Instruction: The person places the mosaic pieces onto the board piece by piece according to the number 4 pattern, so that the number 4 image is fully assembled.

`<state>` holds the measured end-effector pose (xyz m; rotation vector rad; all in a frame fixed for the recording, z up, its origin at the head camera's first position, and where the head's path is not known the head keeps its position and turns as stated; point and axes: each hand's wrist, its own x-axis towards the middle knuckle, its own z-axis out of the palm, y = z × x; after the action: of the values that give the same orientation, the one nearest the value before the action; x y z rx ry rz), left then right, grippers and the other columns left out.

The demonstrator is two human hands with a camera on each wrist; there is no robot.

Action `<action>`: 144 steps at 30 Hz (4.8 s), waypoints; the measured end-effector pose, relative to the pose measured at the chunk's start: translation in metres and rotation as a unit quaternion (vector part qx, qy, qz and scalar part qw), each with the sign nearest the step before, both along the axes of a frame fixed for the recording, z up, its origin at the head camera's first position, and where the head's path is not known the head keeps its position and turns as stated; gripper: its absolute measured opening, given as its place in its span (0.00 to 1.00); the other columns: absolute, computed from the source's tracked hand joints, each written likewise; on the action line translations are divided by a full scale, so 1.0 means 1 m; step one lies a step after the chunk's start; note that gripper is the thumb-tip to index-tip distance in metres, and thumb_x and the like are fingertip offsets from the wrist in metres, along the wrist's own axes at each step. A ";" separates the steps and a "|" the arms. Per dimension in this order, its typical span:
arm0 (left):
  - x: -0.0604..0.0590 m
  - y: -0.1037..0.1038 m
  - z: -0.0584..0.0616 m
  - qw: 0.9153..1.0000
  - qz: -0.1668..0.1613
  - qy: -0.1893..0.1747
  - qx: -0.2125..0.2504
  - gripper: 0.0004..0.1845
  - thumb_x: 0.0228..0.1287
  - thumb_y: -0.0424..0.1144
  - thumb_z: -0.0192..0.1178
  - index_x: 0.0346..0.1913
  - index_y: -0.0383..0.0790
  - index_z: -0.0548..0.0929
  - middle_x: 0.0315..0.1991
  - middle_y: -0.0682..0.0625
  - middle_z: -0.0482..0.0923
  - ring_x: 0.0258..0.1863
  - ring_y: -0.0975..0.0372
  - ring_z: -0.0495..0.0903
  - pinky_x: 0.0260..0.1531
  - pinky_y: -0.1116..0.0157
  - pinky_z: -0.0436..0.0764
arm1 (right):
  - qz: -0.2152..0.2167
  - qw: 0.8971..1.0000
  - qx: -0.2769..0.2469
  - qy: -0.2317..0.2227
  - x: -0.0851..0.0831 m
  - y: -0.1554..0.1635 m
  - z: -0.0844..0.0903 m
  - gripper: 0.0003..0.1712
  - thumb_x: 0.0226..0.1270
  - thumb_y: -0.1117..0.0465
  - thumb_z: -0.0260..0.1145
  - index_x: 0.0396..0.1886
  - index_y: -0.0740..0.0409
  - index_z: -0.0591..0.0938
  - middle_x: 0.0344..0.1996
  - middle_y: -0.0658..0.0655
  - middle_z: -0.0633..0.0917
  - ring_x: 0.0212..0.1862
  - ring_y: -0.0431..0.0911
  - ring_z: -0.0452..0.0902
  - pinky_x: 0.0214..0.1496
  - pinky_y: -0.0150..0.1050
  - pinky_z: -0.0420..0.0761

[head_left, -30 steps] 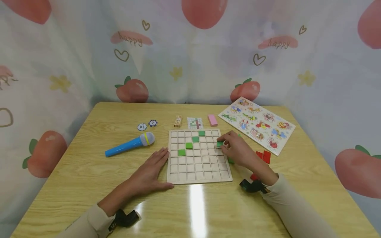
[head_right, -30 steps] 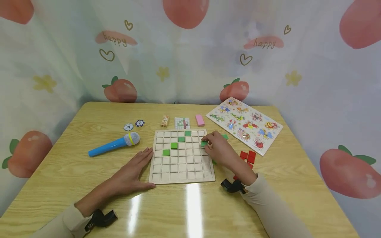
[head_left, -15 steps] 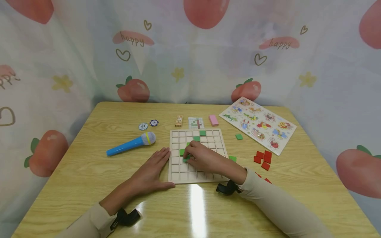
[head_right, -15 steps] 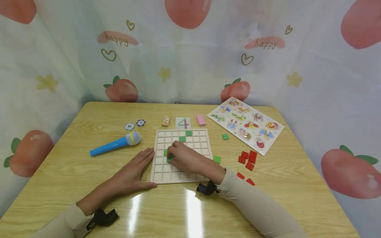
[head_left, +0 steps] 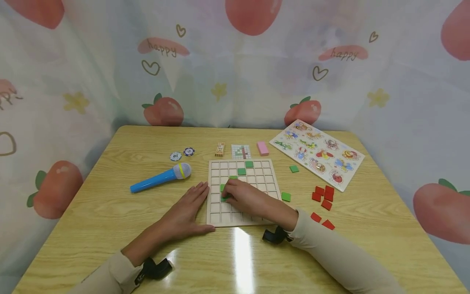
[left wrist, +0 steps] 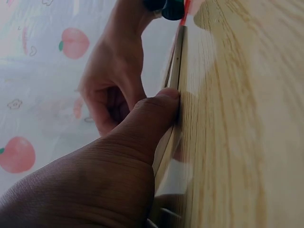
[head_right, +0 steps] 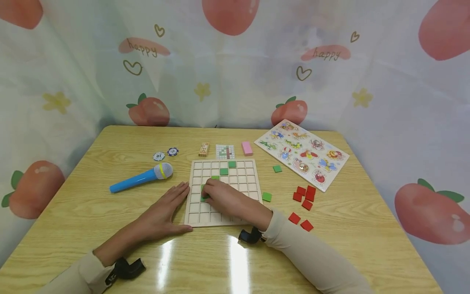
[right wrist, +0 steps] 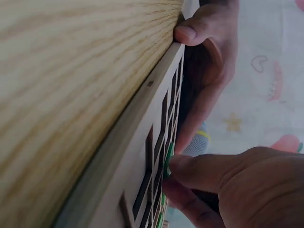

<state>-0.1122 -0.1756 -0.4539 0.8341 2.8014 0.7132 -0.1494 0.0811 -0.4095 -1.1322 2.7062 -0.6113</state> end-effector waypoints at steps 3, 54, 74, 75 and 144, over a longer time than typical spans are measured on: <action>0.000 0.001 0.000 1.000 0.004 -0.009 -0.001 0.67 0.55 0.70 0.75 0.87 0.39 0.53 0.89 0.43 0.48 0.89 0.48 0.49 0.86 0.43 0.56 | 0.003 1.000 -0.010 0.013 0.005 0.014 0.001 0.10 0.78 0.65 0.66 0.54 0.56 0.87 0.53 0.53 0.84 0.55 0.43 0.83 0.58 0.40 0.87; -0.003 -0.002 -0.002 1.000 0.011 -0.020 0.002 0.68 0.55 0.72 0.74 0.87 0.41 0.52 0.89 0.44 0.45 0.89 0.48 0.47 0.86 0.43 0.56 | -0.284 0.955 -0.076 0.043 0.035 0.153 -0.023 0.17 0.74 0.61 0.72 0.60 0.54 0.84 0.60 0.58 0.85 0.67 0.57 0.79 0.68 0.60 0.82; -0.001 0.000 0.002 1.000 0.012 -0.027 0.002 0.67 0.56 0.71 0.74 0.88 0.42 0.51 0.89 0.45 0.45 0.89 0.47 0.47 0.86 0.43 0.57 | -0.148 0.984 -0.091 -0.031 0.007 0.037 -0.004 0.13 0.75 0.57 0.72 0.55 0.53 0.85 0.55 0.52 0.86 0.61 0.48 0.83 0.64 0.48 0.86; -0.001 0.000 0.002 1.000 0.011 -0.028 0.002 0.67 0.56 0.71 0.74 0.88 0.42 0.51 0.89 0.45 0.45 0.89 0.47 0.46 0.86 0.43 0.57 | -0.152 0.984 -0.089 -0.037 0.007 0.034 -0.005 0.13 0.75 0.57 0.72 0.54 0.53 0.85 0.55 0.52 0.86 0.61 0.48 0.83 0.64 0.47 0.85; -0.002 0.000 0.002 1.000 0.012 -0.023 -0.001 0.67 0.55 0.72 0.74 0.87 0.40 0.52 0.89 0.43 0.46 0.89 0.46 0.47 0.85 0.42 0.56 | -0.399 0.914 -0.067 0.017 -0.046 0.168 -0.034 0.24 0.79 0.67 0.56 0.71 0.68 0.78 0.57 0.71 0.78 0.55 0.62 0.77 0.57 0.57 0.80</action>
<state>-0.1143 -0.1758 -0.4519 0.7755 2.7761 0.7234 -0.1951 0.2493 -0.4437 0.0224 3.1320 -0.8759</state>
